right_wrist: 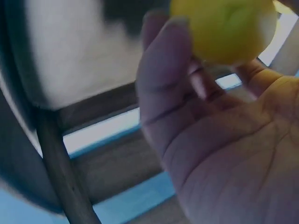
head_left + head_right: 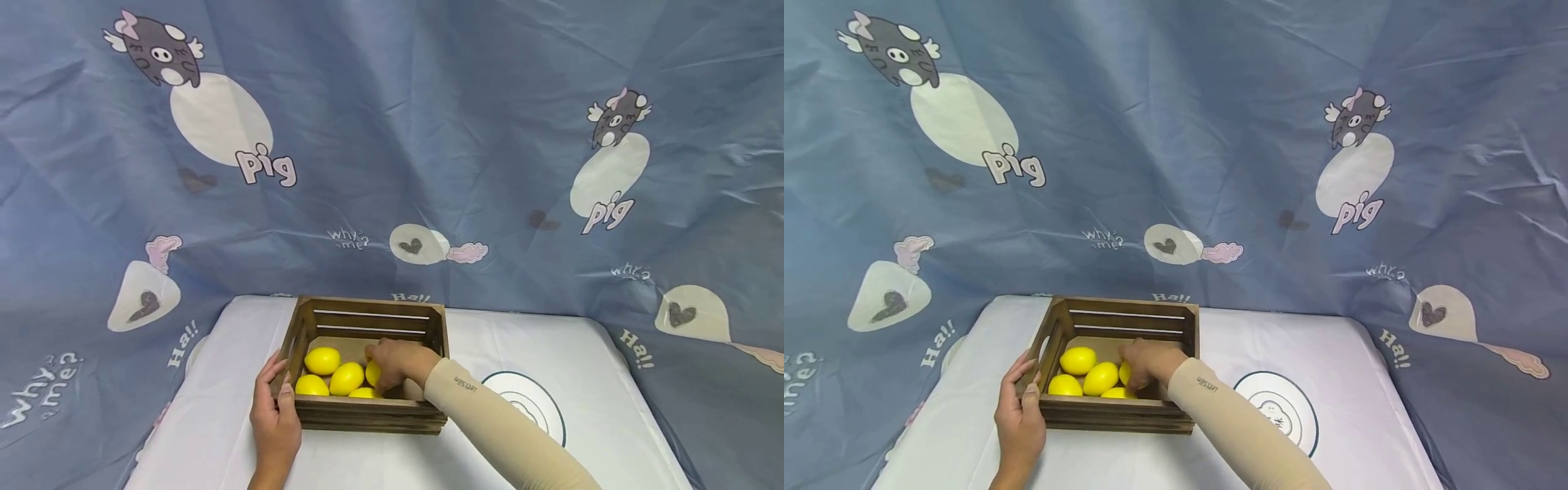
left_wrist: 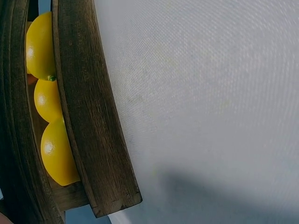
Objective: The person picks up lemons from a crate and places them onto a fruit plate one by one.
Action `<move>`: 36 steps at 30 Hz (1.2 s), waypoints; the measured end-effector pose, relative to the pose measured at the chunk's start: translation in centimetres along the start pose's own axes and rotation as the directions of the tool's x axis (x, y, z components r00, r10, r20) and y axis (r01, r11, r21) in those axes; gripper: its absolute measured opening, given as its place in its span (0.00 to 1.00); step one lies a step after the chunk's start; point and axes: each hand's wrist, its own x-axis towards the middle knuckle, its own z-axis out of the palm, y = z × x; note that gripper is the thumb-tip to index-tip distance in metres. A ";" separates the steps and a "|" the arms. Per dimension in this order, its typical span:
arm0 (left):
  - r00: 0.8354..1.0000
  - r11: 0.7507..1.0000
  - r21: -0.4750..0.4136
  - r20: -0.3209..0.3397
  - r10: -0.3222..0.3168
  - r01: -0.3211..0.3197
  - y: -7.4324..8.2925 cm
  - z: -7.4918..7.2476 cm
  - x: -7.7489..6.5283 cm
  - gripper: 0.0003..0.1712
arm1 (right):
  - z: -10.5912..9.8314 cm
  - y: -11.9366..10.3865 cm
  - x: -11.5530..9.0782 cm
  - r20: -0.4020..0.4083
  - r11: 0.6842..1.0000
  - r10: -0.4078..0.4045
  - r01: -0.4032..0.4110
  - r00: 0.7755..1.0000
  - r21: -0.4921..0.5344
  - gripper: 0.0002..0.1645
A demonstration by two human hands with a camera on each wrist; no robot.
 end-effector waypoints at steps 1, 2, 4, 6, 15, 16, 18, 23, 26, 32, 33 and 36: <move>1.000 1.000 -0.001 -0.001 0.005 -0.005 0.0 0.1 0.0 0.22 | 0.0 0.1 0.0 0.000 1.000 0.007 -0.007 1.000 -0.001 0.37; 1.000 1.000 -0.005 -0.003 0.010 -0.010 0.0 0.1 0.0 0.22 | -0.1 0.3 0.0 0.001 1.000 0.012 -0.012 1.000 -0.003 0.36; 1.000 1.000 -0.006 -0.009 0.022 -0.023 0.0 0.1 0.0 0.22 | -0.2 0.4 0.0 0.005 1.000 0.018 -0.018 1.000 0.001 0.36; 0.999 0.999 -0.006 -0.014 0.031 -0.031 0.0 0.1 0.0 0.22 | -0.2 0.4 0.1 0.004 1.000 0.011 -0.011 1.000 0.006 0.36; 1.000 1.000 0.014 -0.006 0.018 -0.018 -0.1 0.1 0.0 0.22 | -1.0 1.3 -0.2 -0.081 0.998 -0.027 0.031 0.996 0.050 0.37; 1.000 1.000 0.015 -0.004 0.018 -0.018 -0.1 0.1 -0.1 0.22 | -1.1 1.4 -0.3 -0.090 0.998 -0.026 0.031 0.996 0.060 0.38; 1.000 1.000 0.022 -0.001 0.015 -0.015 -0.2 0.0 -0.1 0.22 | -1.2 1.6 -0.4 -0.107 0.996 -0.027 0.035 0.994 0.079 0.37; 1.000 1.000 0.019 0.005 0.012 -0.012 -0.2 0.0 0.0 0.22 | -1.4 2.0 -0.4 -0.143 0.988 -0.049 0.069 0.989 0.139 0.37; 1.000 1.000 0.018 0.007 0.008 -0.008 -0.2 0.0 0.0 0.22 | -1.5 2.1 -0.5 -0.156 0.982 -0.052 0.079 0.986 0.171 0.37; 1.000 0.999 0.045 -0.001 -0.013 0.013 -0.1 0.0 -0.1 0.22 | -1.5 2.1 -0.7 -0.164 0.979 -0.046 0.077 0.985 0.189 0.36; 1.000 0.999 0.046 -0.002 -0.013 0.013 -0.1 0.0 -0.1 0.22 | -1.5 2.1 -0.8 -0.165 0.979 -0.047 0.078 0.985 0.187 0.36; 1.000 0.999 0.047 -0.008 -0.005 0.005 -0.2 0.1 -0.1 0.22 | -1.6 2.1 -0.9 -0.177 0.979 -0.058 0.091 0.982 0.183 0.36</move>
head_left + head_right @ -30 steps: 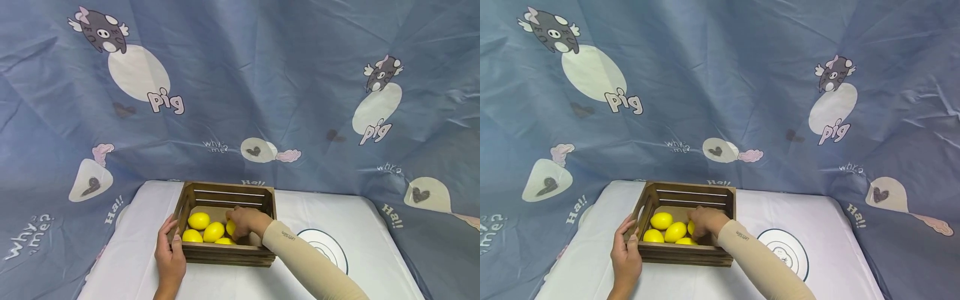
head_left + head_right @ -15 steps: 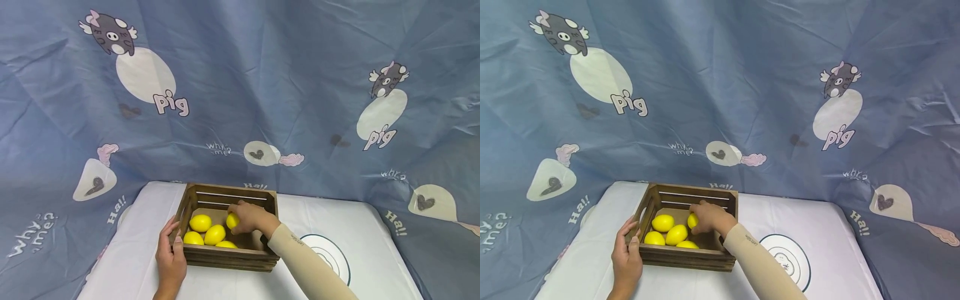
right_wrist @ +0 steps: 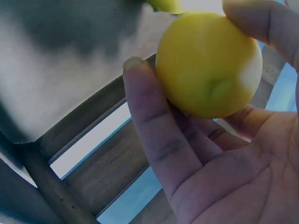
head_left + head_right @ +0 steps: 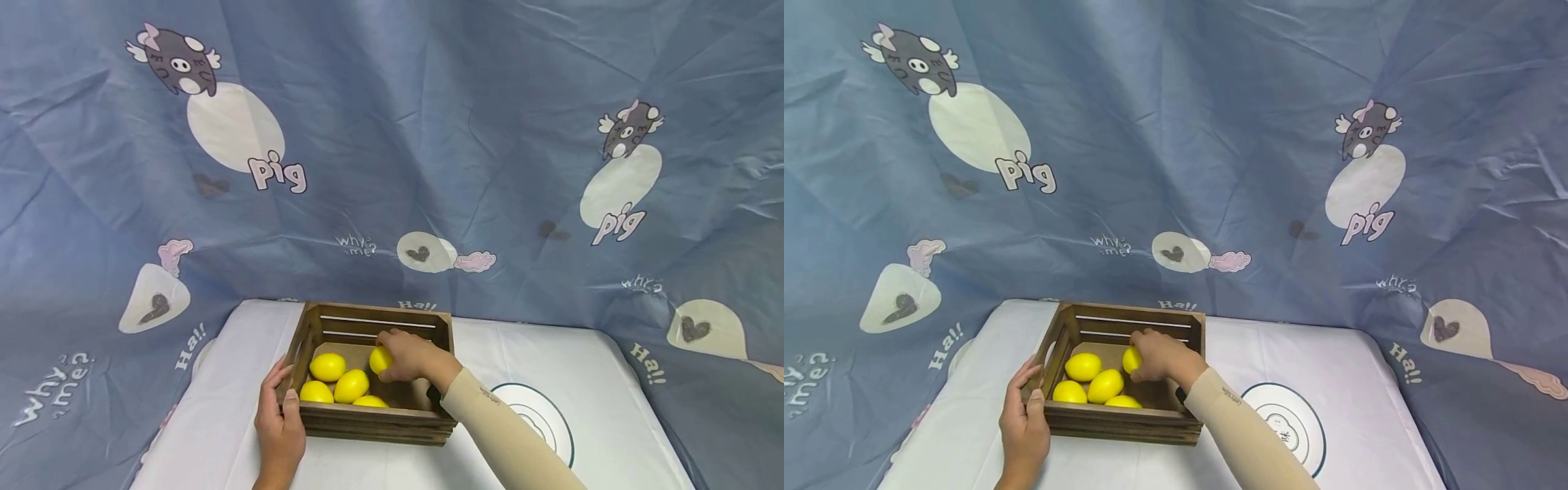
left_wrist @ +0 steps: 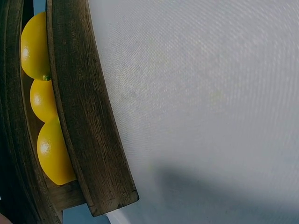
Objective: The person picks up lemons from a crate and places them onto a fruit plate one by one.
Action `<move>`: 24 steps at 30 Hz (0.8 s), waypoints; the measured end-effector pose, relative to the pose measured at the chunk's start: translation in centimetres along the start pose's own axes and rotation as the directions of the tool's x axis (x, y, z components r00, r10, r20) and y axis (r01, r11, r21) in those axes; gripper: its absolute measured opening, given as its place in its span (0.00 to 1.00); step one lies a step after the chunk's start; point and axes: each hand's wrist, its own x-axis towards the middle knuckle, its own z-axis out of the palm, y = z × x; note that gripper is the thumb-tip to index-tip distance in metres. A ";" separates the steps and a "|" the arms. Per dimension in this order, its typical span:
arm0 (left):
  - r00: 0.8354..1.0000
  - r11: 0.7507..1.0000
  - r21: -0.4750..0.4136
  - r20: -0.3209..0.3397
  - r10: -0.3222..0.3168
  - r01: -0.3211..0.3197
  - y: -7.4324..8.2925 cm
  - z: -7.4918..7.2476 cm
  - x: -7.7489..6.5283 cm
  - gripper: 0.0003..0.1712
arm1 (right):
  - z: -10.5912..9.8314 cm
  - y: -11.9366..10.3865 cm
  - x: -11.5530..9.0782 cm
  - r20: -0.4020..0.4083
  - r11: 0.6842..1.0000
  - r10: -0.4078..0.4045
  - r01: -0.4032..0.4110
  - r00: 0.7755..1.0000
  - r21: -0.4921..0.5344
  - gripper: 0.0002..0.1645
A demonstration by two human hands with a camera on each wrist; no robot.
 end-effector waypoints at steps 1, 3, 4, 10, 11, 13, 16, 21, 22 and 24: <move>1.000 1.000 0.000 -0.001 0.002 -0.002 0.0 0.0 0.0 0.22 | 0.0 0.0 0.0 -0.005 1.000 -0.006 0.006 1.000 -0.002 0.35; 1.000 1.000 0.002 0.001 0.003 -0.003 0.0 0.0 0.0 0.21 | -0.1 0.1 0.0 -0.016 1.000 -0.017 0.017 1.000 -0.005 0.35; 1.000 1.000 0.002 0.002 0.002 -0.002 0.0 0.0 0.0 0.21 | -0.2 0.1 0.0 -0.022 1.000 -0.024 0.024 0.999 -0.002 0.34; 1.000 1.000 0.015 0.001 -0.012 0.012 0.0 0.0 -0.1 0.21 | -0.6 0.2 -0.2 -0.052 0.997 -0.060 0.062 0.997 0.036 0.34; 1.000 1.000 0.015 -0.002 -0.011 0.011 0.0 0.1 -0.1 0.21 | -0.6 0.2 -0.3 -0.061 0.997 -0.066 0.069 0.996 0.045 0.34; 1.000 1.000 0.012 -0.004 -0.004 0.004 -0.1 0.1 -0.1 0.21 | -0.8 0.2 -0.4 -0.085 0.994 -0.080 0.086 0.993 0.064 0.34; 1.000 1.000 0.005 -0.009 0.012 -0.012 -0.1 0.1 -0.1 0.22 | -1.1 0.1 -0.7 -0.116 0.990 -0.099 0.110 0.988 0.088 0.35; 0.999 0.999 0.000 -0.015 0.032 -0.032 -0.1 0.1 -0.1 0.21 | -1.7 -0.2 -1.0 -0.137 0.985 -0.122 0.137 0.983 0.104 0.34; 0.999 0.999 -0.002 -0.016 0.035 -0.035 -0.1 0.1 -0.1 0.21 | -1.8 -0.3 -1.1 -0.139 0.984 -0.126 0.142 0.982 0.106 0.34; 0.999 0.999 -0.004 -0.015 0.037 -0.037 -0.1 0.1 -0.1 0.21 | -2.1 -0.4 -1.3 -0.145 0.982 -0.134 0.151 0.980 0.111 0.32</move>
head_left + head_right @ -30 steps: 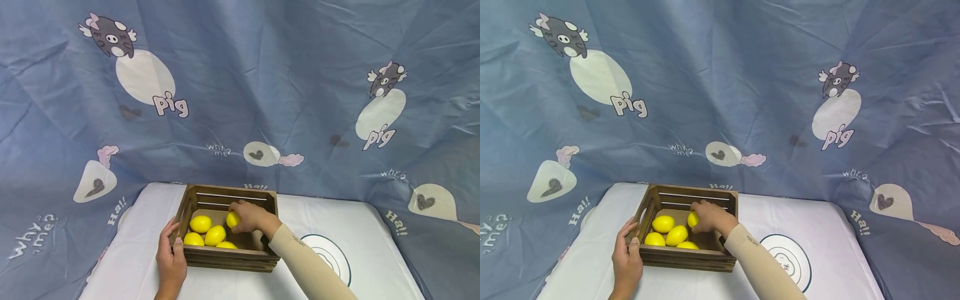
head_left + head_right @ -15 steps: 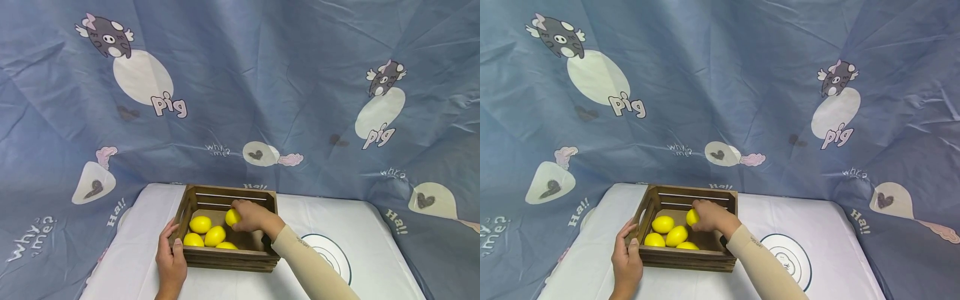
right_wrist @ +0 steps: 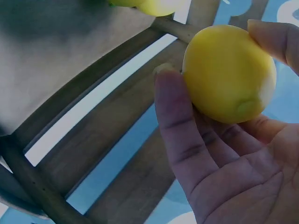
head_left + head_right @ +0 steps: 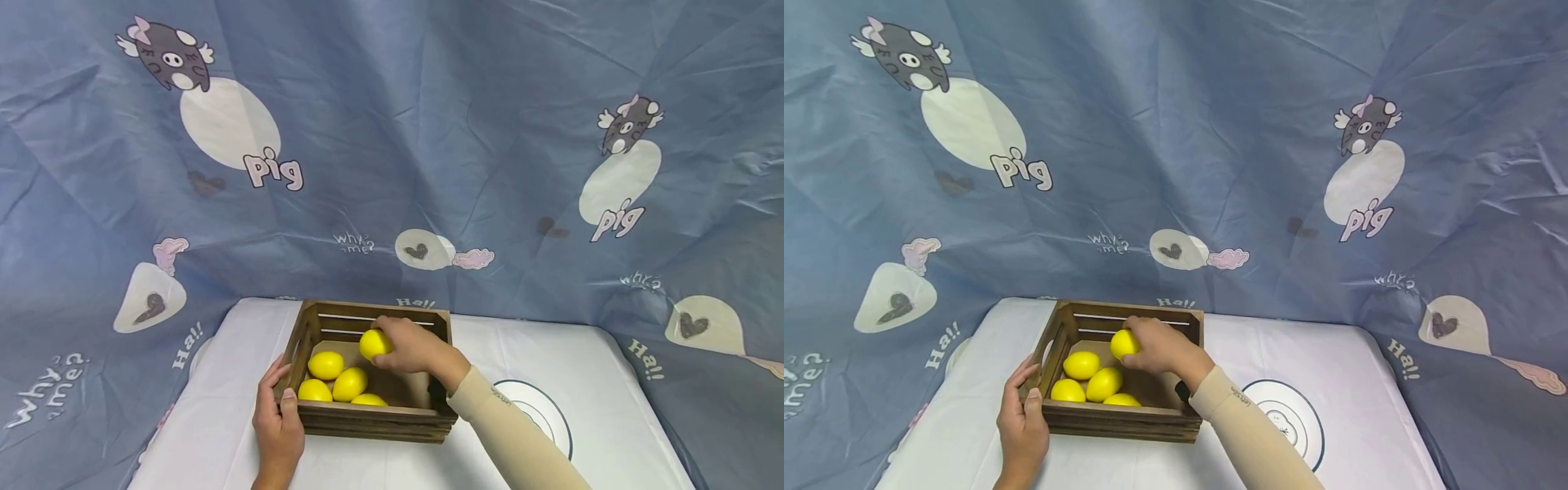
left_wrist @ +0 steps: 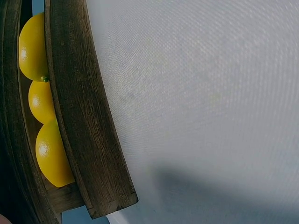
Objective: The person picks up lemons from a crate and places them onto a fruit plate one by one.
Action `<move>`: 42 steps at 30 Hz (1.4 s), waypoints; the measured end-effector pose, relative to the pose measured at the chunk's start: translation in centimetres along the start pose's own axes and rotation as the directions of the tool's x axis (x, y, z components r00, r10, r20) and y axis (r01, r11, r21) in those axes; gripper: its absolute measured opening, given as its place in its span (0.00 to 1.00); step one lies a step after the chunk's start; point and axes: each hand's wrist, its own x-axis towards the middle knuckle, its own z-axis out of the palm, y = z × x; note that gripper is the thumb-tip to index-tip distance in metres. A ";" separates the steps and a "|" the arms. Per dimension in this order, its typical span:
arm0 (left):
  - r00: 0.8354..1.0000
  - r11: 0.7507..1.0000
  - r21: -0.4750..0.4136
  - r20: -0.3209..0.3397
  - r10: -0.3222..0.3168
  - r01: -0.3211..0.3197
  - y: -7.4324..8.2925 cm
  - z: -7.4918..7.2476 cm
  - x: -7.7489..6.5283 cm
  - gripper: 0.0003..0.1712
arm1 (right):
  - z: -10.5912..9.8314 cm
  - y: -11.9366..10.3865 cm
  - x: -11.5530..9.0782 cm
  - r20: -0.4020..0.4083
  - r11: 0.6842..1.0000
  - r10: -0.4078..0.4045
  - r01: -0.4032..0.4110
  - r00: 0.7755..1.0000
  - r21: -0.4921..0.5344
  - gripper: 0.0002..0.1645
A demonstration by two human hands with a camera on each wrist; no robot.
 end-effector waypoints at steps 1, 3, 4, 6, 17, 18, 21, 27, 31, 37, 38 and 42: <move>1.000 1.000 -0.001 0.000 0.001 -0.001 0.0 0.0 0.0 0.21 | -0.1 -0.1 -0.1 -0.002 1.000 -0.005 0.005 1.000 0.000 0.32; 1.000 1.000 -0.004 -0.001 0.006 -0.006 -0.1 0.0 0.0 0.21 | -0.4 -0.3 -0.2 -0.007 1.000 -0.010 0.010 1.000 0.003 0.31; 1.000 1.000 -0.006 -0.002 0.009 -0.009 -0.1 0.0 0.0 0.21 | -0.5 -0.5 -0.2 -0.008 1.000 -0.009 0.009 1.000 0.000 0.31; 1.000 1.000 -0.007 -0.004 0.013 -0.013 -0.1 0.0 0.0 0.21 | -0.6 -0.7 -0.3 -0.012 1.000 -0.008 0.008 1.000 -0.006 0.32; 1.000 1.000 -0.014 -0.002 0.010 -0.010 0.0 -0.1 0.1 0.21 | -1.5 -1.8 -1.1 -0.046 0.999 -0.044 0.044 0.998 -0.015 0.34; 1.000 1.000 -0.015 -0.002 0.010 -0.010 0.0 -0.1 0.1 0.21 | -1.6 -1.9 -1.2 -0.051 0.999 -0.048 0.047 0.998 -0.018 0.34; 1.000 1.000 -0.009 -0.001 0.012 -0.012 -0.1 0.0 0.1 0.21 | -1.7 -2.1 -1.4 -0.063 0.998 -0.051 0.049 0.997 -0.028 0.34; 1.000 1.000 -0.005 -0.007 0.018 -0.018 -0.2 0.0 0.0 0.21 | -1.9 -2.6 -2.1 -0.082 0.997 -0.069 0.067 0.994 -0.029 0.33; 1.000 1.000 -0.007 -0.002 0.009 -0.009 -0.1 0.1 0.1 0.21 | -2.0 -3.0 -2.6 -0.090 0.996 -0.080 0.076 0.993 -0.041 0.33; 1.000 1.000 -0.013 -0.005 0.001 -0.001 0.0 0.0 0.2 0.21 | -2.0 -3.3 -3.4 -0.098 0.995 -0.089 0.084 0.991 -0.062 0.34; 1.000 1.000 -0.010 -0.005 -0.001 0.001 0.0 0.0 0.2 0.22 | -2.0 -3.3 -3.5 -0.100 0.994 -0.092 0.085 0.991 -0.070 0.34; 1.000 1.000 0.002 -0.003 -0.010 0.010 0.0 0.0 0.1 0.22 | -2.1 -3.4 -4.1 -0.114 0.991 -0.103 0.092 0.988 -0.094 0.33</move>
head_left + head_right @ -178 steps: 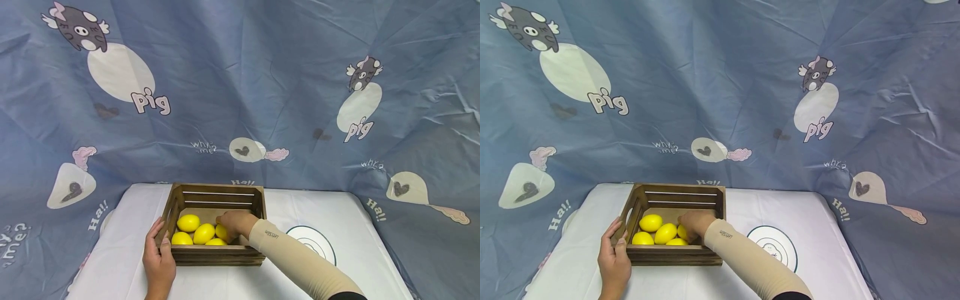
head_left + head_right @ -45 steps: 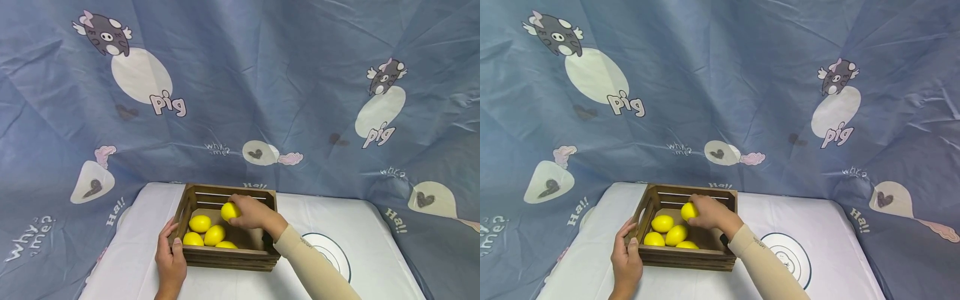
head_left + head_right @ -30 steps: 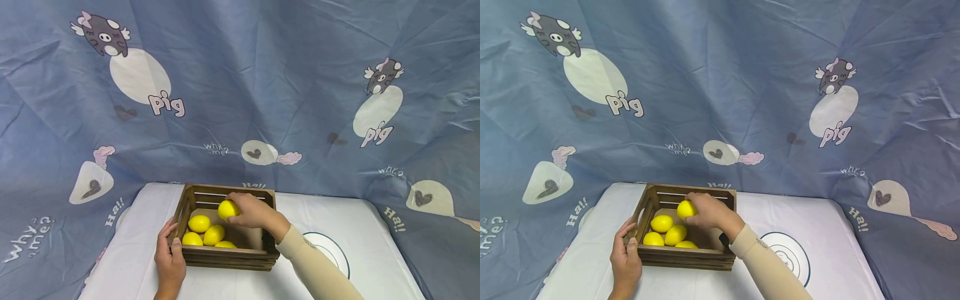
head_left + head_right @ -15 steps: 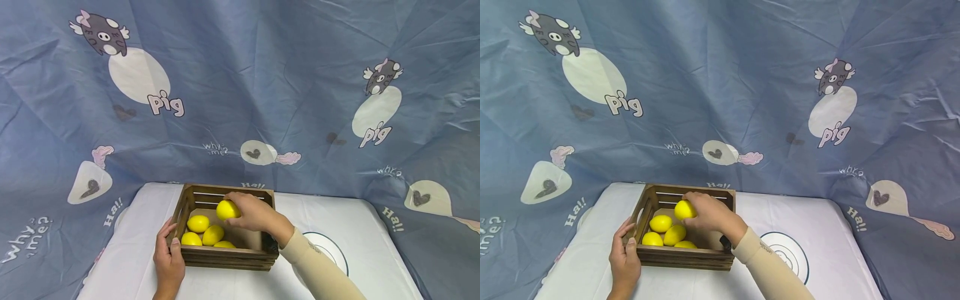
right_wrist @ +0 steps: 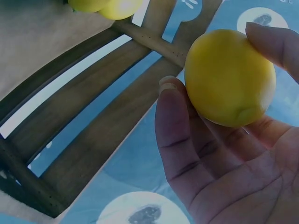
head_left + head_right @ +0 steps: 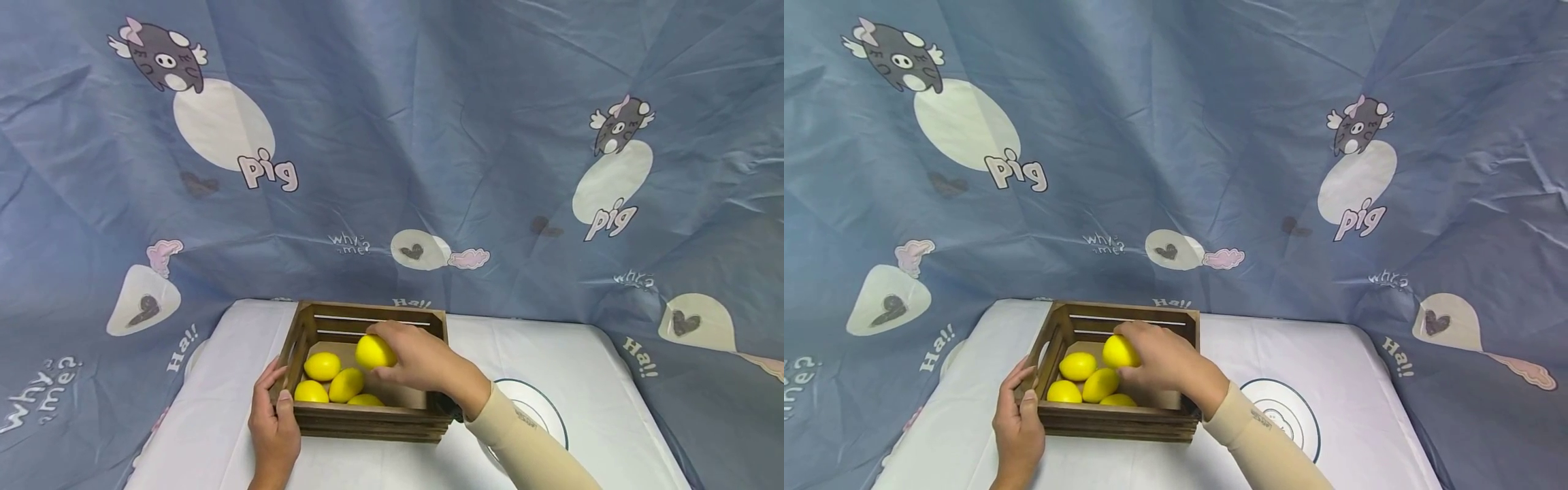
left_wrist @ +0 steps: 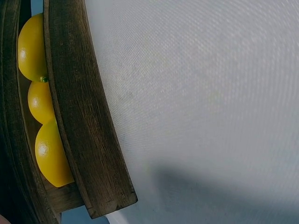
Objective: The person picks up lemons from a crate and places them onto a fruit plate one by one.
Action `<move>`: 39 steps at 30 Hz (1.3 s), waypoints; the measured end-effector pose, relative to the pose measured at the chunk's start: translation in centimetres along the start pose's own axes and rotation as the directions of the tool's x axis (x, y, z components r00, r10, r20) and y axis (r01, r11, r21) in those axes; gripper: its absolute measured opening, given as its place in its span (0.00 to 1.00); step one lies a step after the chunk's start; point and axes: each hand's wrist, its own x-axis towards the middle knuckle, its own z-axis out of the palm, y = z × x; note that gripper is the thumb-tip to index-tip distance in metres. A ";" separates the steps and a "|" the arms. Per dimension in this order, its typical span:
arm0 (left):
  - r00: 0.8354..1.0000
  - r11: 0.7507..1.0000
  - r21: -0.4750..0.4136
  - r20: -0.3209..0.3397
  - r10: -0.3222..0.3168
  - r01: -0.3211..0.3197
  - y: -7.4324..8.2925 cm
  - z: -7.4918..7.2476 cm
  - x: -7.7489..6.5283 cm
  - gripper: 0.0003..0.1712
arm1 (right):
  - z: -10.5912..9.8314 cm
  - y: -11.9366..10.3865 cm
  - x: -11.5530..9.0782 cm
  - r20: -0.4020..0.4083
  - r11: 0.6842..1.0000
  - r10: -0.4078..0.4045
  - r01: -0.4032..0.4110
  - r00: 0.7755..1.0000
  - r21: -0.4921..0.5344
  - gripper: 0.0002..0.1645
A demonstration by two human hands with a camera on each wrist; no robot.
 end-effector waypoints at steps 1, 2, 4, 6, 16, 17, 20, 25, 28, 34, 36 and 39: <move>1.000 1.000 0.002 0.002 -0.002 0.002 0.0 0.0 0.0 0.22 | 0.0 0.0 -0.2 -0.007 1.000 -0.003 0.003 1.000 -0.003 0.33; 1.000 1.000 0.003 0.004 -0.004 0.004 0.0 0.0 0.0 0.22 | -0.1 0.0 -0.3 -0.012 1.000 -0.004 0.004 1.000 -0.003 0.33; 1.000 1.000 0.001 0.004 -0.002 0.002 -0.1 0.0 -0.1 0.21 | -0.1 0.1 -0.7 -0.018 1.000 -0.005 0.005 1.000 0.001 0.33; 1.000 1.000 -0.001 0.002 0.005 -0.005 -0.1 0.0 0.0 0.21 | -0.2 0.1 -1.0 -0.021 1.000 0.000 0.000 1.000 0.004 0.34; 1.000 1.000 0.001 0.010 0.008 -0.008 0.0 0.0 0.0 0.22 | -0.1 0.5 -3.2 -0.055 0.997 0.037 -0.034 0.998 0.064 0.36; 1.000 1.000 0.005 0.010 0.002 -0.002 0.0 0.0 0.0 0.22 | -0.1 0.6 -3.5 -0.056 0.997 0.043 -0.039 0.998 0.068 0.36; 1.000 1.000 0.004 0.006 0.000 0.000 0.1 0.0 0.0 0.22 | -0.1 0.6 -4.2 -0.064 0.996 0.049 -0.044 0.997 0.074 0.36; 1.000 1.000 -0.005 0.005 -0.012 0.012 0.1 0.0 -0.2 0.22 | 0.0 1.0 -5.6 -0.089 0.997 0.057 -0.051 0.994 0.065 0.35; 1.000 1.000 -0.003 -0.003 -0.011 0.011 0.0 -0.1 -0.4 0.22 | 0.1 1.2 -6.6 -0.095 0.996 0.070 -0.064 0.993 0.064 0.35; 1.000 1.000 0.002 -0.008 0.002 -0.002 -0.1 0.0 -0.3 0.22 | 0.3 1.7 -8.7 -0.133 0.991 0.108 -0.096 0.985 0.090 0.36; 1.000 1.000 0.003 -0.001 -0.003 0.003 -0.1 0.0 -0.2 0.22 | 0.4 1.9 -9.3 -0.150 0.988 0.124 -0.109 0.981 0.107 0.37; 1.000 1.000 0.002 0.003 -0.006 0.006 -0.2 -0.1 -0.1 0.22 | 0.6 2.1 -10.3 -0.169 0.983 0.159 -0.140 0.973 0.119 0.36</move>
